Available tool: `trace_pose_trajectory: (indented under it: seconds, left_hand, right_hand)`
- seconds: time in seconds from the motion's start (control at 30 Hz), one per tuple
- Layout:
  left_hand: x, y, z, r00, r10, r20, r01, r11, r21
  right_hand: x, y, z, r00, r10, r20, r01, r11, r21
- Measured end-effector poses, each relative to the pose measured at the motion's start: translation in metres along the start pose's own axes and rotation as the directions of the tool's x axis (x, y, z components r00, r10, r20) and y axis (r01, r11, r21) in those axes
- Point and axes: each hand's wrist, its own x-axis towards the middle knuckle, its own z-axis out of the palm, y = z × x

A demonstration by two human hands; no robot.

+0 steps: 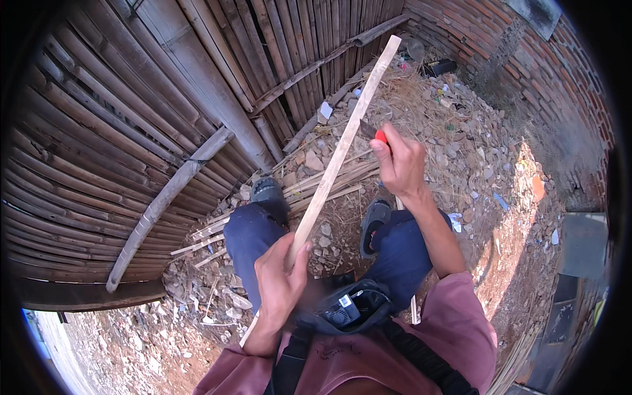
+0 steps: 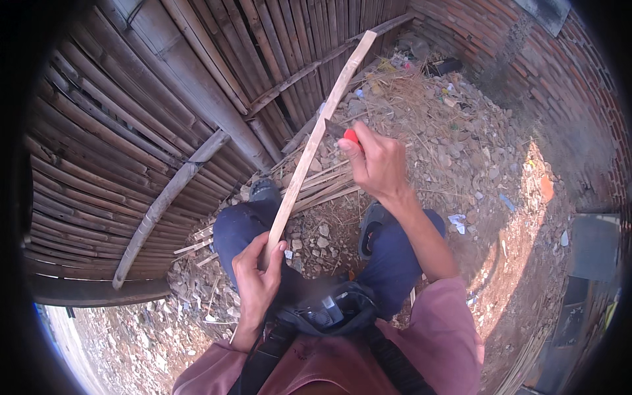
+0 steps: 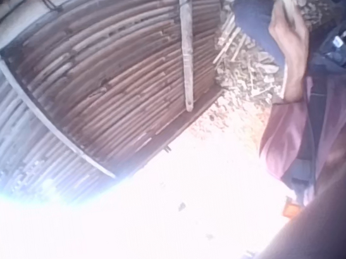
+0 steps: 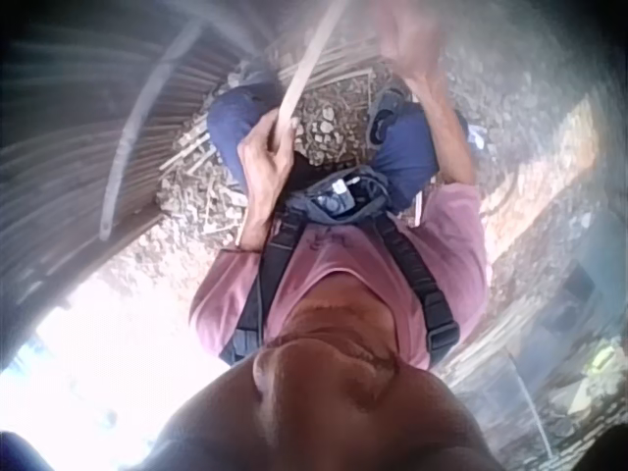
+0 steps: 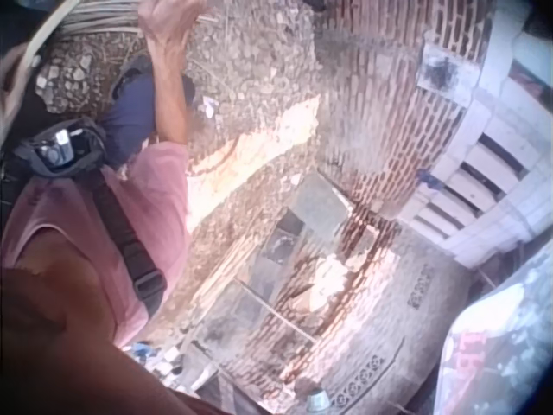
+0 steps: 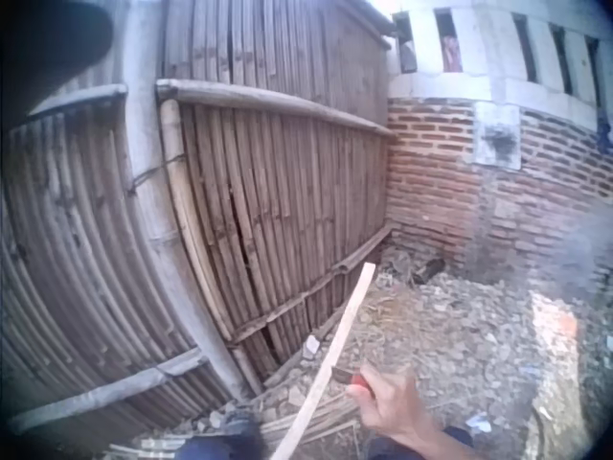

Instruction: The person is using a small blade to shave thin strips of wood from a bamboo stick.

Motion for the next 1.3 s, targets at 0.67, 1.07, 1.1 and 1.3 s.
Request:
trace_pose_trajectory:
  seconds: [0.67, 1.07, 1.1, 1.3]
  left_hand:
    - [0.013, 0.008, -0.002, 0.999, 0.013, -0.042, -0.015, 0.999, -0.052]
    - [-0.010, -0.004, -0.013, 1.000, 0.005, -0.026, -0.005, 1.000, -0.030]
    - [-0.005, -0.005, -0.013, 1.000, -0.019, -0.024, 0.018, 0.999, -0.026]
    - [0.006, -0.009, -0.012, 0.997, -0.054, 0.055, 0.059, 0.994, -0.090]
  right_hand:
    - [-0.037, -0.054, 0.036, 0.934, -0.342, 0.102, 0.324, 0.933, 0.159]
    - [0.018, 0.046, -0.003, 0.925, 0.359, -0.123, -0.251, 0.822, 0.512]
    - [0.013, 0.044, -0.002, 0.902, 0.423, -0.088, -0.256, 0.688, 0.679]
    - [-0.006, -0.005, 0.022, 0.862, 0.191, 0.469, -0.502, 0.208, 0.839]
